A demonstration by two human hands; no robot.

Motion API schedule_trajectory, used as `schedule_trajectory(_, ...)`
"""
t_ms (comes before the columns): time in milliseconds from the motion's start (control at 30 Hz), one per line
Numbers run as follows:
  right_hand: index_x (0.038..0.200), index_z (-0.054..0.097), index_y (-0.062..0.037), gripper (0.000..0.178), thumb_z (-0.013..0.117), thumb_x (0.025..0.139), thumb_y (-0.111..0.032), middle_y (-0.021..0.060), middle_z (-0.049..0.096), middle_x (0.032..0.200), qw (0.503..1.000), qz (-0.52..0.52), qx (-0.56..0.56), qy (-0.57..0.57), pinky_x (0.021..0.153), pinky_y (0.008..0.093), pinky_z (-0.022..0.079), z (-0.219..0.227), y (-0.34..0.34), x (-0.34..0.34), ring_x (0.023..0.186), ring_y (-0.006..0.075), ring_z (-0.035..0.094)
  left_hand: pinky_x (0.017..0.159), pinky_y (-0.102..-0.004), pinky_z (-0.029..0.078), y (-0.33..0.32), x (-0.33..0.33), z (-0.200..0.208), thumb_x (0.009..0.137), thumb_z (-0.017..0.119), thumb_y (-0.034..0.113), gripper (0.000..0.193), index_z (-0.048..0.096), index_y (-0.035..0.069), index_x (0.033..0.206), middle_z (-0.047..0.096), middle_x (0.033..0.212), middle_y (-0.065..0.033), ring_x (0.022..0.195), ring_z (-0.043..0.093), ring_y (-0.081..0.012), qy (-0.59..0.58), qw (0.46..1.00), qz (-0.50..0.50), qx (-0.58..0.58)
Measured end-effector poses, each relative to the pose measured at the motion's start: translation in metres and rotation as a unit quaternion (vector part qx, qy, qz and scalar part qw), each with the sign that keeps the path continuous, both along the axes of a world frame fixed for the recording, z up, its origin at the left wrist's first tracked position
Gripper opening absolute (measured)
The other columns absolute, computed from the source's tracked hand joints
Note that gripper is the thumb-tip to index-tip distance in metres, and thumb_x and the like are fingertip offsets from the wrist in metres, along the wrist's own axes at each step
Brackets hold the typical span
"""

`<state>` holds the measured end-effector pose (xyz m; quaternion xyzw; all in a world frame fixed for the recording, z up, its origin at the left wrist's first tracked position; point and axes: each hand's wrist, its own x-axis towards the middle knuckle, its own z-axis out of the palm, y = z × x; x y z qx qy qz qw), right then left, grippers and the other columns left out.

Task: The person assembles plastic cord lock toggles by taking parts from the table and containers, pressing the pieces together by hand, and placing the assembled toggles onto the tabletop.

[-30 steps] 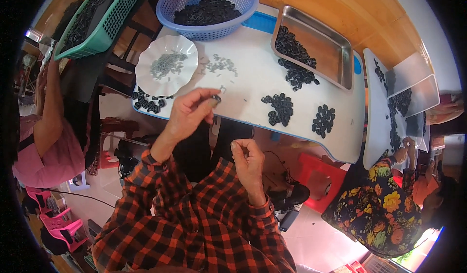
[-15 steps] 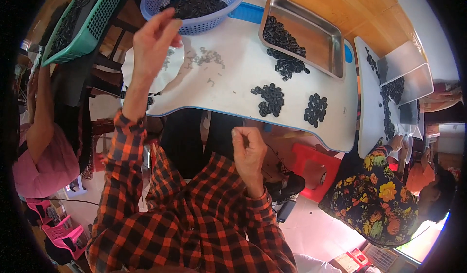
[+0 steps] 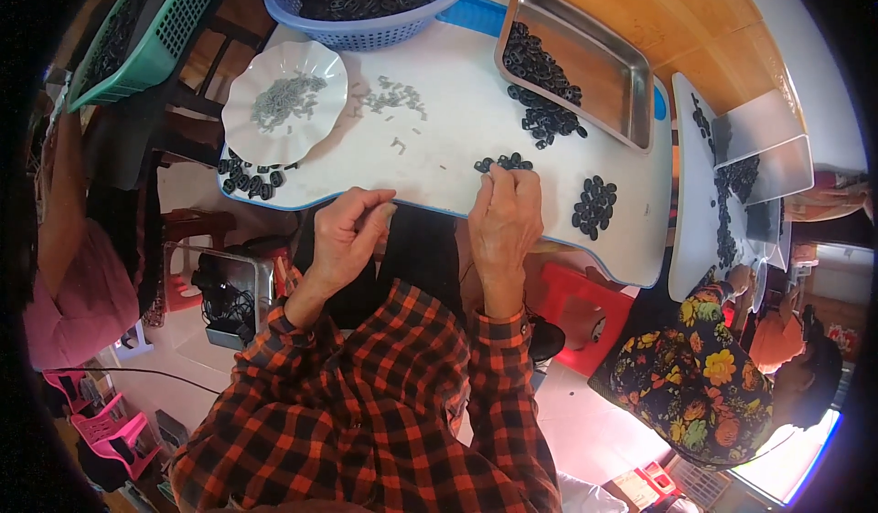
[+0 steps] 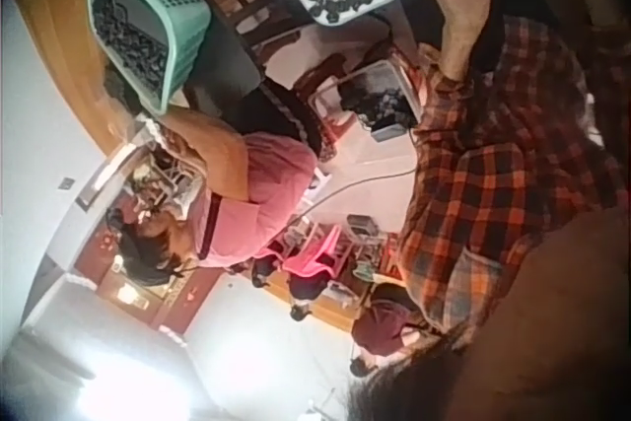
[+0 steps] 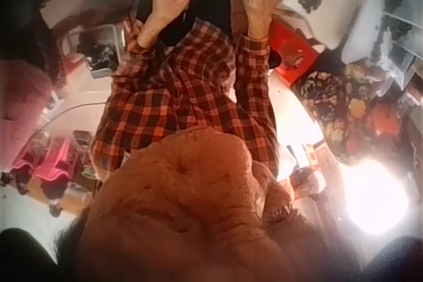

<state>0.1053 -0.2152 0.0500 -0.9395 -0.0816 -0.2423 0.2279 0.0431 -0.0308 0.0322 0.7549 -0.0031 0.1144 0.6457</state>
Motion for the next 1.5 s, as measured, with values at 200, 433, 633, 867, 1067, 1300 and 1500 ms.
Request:
schedule_trajectory(200, 0.09, 0.065, -0.0035, 0.012, 0.061, 0.078, -0.004, 0.0107, 0.055, 0.086, 0.998, 0.039, -0.037, 0.019, 0.067, 0.038, 0.046, -0.001, 0.003, 0.007, 0.079, 0.0294, 0.056, 0.048, -0.0216, 0.044, -0.004, -0.004, -0.011, 0.085, 0.062, 0.0, 0.012, 0.062, -0.004, 0.096, 0.058, 0.072, -0.0062, 0.056, 0.056, -0.0089, 0.017, 1.0, -0.009, -0.017)
schedule_trajectory(433, 0.087, 0.065, -0.0038, 0.01, 0.062, 0.077, -0.003, 0.0104, 0.055, 0.084, 0.999, 0.026, 0.026, 0.011, 0.067, 0.0374, 0.046, -0.004, 0.001, 0.005, 0.077, 0.0284, 0.057, 0.048, -0.0214, 0.044, -0.005, -0.005, -0.02, 0.084, 0.062, 0.0, 0.012, 0.062, -0.004, 0.096, 0.058, 0.073, -0.0063, 0.056, 0.056, -0.0089, 0.033, 0.998, -0.014, -0.044)
schedule_trajectory(633, 0.085, 0.065, -0.0038, 0.008, 0.063, 0.077, -0.004, 0.01, 0.057, 0.083, 0.998, 0.052, 0.02, 0.019, 0.066, 0.0362, 0.047, -0.004, 0.009, 0.001, 0.075, 0.0275, 0.058, 0.048, -0.0211, 0.044, -0.005, -0.006, -0.021, 0.084, 0.062, 0.0, 0.012, 0.062, -0.004, 0.096, 0.057, 0.072, -0.0061, 0.055, 0.056, -0.0085, 0.05, 0.997, -0.029, -0.054)
schedule_trajectory(867, 0.084, 0.065, -0.0047, 0.007, 0.064, 0.077, -0.005, 0.0095, 0.057, 0.083, 1.0, 0.019, 0.018, 0.014, 0.063, 0.0347, 0.047, 0.004, -0.002, 0.012, 0.072, 0.0264, 0.058, 0.048, -0.0212, 0.044, -0.004, -0.005, -0.029, 0.085, 0.062, 0.001, 0.011, 0.063, -0.004, 0.095, 0.058, 0.072, -0.0062, 0.054, 0.056, -0.0085, 0.062, 0.996, -0.02, -0.061)
schedule_trajectory(1067, 0.083, 0.065, -0.0051, 0.006, 0.065, 0.077, -0.008, 0.0087, 0.056, 0.081, 0.995, 0.08, 0.0, 0.064, 0.063, 0.0367, 0.047, 0.002, 0.011, 0.004, 0.073, 0.0274, 0.058, 0.048, -0.0225, 0.045, -0.005, -0.006, -0.032, 0.084, 0.062, 0.001, 0.011, 0.062, -0.006, 0.094, 0.059, 0.073, -0.0075, 0.054, 0.056, -0.0096, 0.044, 0.997, -0.017, -0.063)
schedule_trajectory(1300, 0.08, 0.063, -0.0046, 0.006, 0.064, 0.077, -0.009, 0.0107, 0.056, 0.081, 0.994, 0.06, -0.012, 0.09, 0.065, 0.0388, 0.046, -0.002, 0.015, 0.007, 0.075, 0.0298, 0.058, 0.05, -0.0253, 0.045, 0.002, -0.007, -0.03, 0.082, 0.065, 0.002, 0.012, 0.064, -0.004, 0.093, 0.059, 0.075, -0.0095, 0.058, 0.058, -0.0148, 0.045, 0.998, -0.044, -0.027)
schedule_trajectory(1500, 0.081, 0.058, -0.0021, 0.007, 0.062, 0.079, -0.007, 0.0129, 0.055, 0.081, 0.994, 0.067, -0.069, 0.044, 0.064, 0.0398, 0.045, -0.006, 0.019, 0.01, 0.074, 0.0318, 0.057, 0.052, -0.0293, 0.045, 0.012, 0.005, -0.008, 0.08, 0.066, 0.003, 0.011, 0.062, -0.001, 0.089, 0.058, 0.076, -0.0121, 0.061, 0.059, -0.0237, -0.062, 0.993, -0.041, 0.093)
